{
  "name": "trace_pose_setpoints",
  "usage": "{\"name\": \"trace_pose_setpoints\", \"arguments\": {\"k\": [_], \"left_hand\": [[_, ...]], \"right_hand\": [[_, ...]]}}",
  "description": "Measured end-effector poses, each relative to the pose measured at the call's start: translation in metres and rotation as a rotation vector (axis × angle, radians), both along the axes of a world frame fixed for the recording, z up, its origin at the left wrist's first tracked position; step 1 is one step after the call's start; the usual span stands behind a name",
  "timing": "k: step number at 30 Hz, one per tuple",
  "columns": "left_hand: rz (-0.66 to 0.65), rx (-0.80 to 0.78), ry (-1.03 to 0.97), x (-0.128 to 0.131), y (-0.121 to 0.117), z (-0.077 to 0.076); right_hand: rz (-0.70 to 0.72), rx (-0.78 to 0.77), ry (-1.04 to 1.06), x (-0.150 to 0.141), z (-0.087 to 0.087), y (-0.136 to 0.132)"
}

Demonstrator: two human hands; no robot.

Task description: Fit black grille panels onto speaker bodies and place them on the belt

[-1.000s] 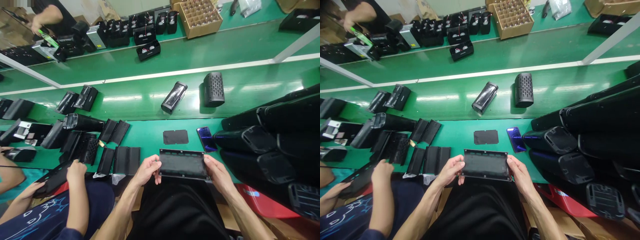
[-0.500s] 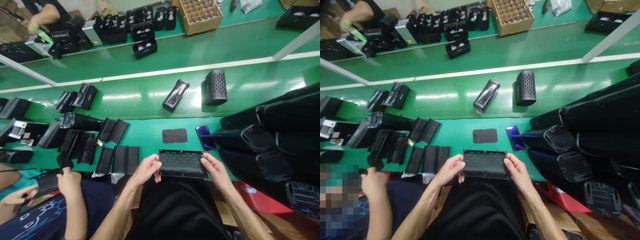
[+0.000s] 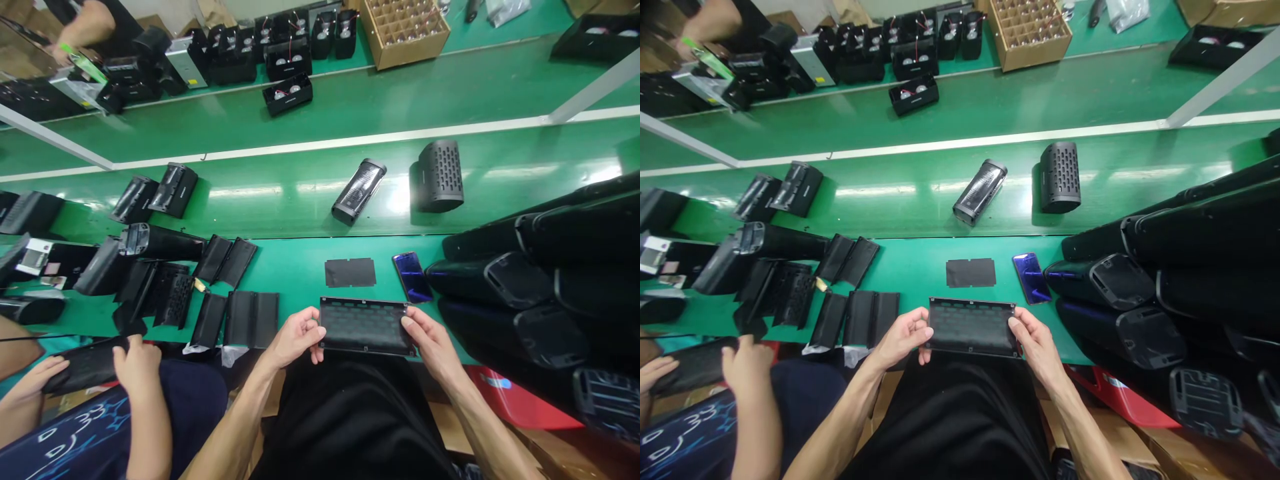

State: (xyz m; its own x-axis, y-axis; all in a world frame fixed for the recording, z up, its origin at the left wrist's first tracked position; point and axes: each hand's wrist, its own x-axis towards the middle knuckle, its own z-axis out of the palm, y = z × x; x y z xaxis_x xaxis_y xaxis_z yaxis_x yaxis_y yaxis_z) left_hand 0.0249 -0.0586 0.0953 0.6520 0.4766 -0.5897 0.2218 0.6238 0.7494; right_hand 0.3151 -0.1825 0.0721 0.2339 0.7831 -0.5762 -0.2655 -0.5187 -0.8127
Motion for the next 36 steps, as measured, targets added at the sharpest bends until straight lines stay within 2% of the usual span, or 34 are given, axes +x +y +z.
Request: {"name": "trace_pose_setpoints", "arguments": {"k": [8,16,21,24,26,29,31,33,36], "left_hand": [[0.021,-0.002,-0.023,-0.001,0.002,-0.002],[0.047,-0.011,-0.051,0.002,0.007,0.002],[0.129,-0.079,-0.102,0.000,0.009,-0.011],[0.285,-0.140,-0.283,0.006,0.007,-0.026],[0.387,-0.124,-0.404,0.017,0.007,-0.036],[0.462,-0.065,-0.478,0.038,0.014,-0.047],[0.497,-0.062,-0.497,0.046,0.023,-0.053],[0.557,-0.066,-0.524,0.043,0.033,-0.060],[0.641,-0.079,-0.575,0.024,0.043,-0.076]], "right_hand": [[-0.004,0.026,-0.040,0.002,-0.001,0.000],[-0.020,0.009,-0.115,0.004,0.002,0.006],[-0.088,-0.013,-0.036,0.001,0.003,0.016],[-0.185,-0.011,0.093,-0.011,0.004,0.034],[-0.215,0.002,0.146,-0.026,0.004,0.048],[-0.136,0.045,0.162,-0.048,-0.005,0.070],[-0.066,0.075,0.131,-0.050,-0.015,0.088],[-0.051,0.098,0.062,-0.036,-0.025,0.114],[-0.149,0.151,-0.119,0.010,-0.038,0.174]]}}
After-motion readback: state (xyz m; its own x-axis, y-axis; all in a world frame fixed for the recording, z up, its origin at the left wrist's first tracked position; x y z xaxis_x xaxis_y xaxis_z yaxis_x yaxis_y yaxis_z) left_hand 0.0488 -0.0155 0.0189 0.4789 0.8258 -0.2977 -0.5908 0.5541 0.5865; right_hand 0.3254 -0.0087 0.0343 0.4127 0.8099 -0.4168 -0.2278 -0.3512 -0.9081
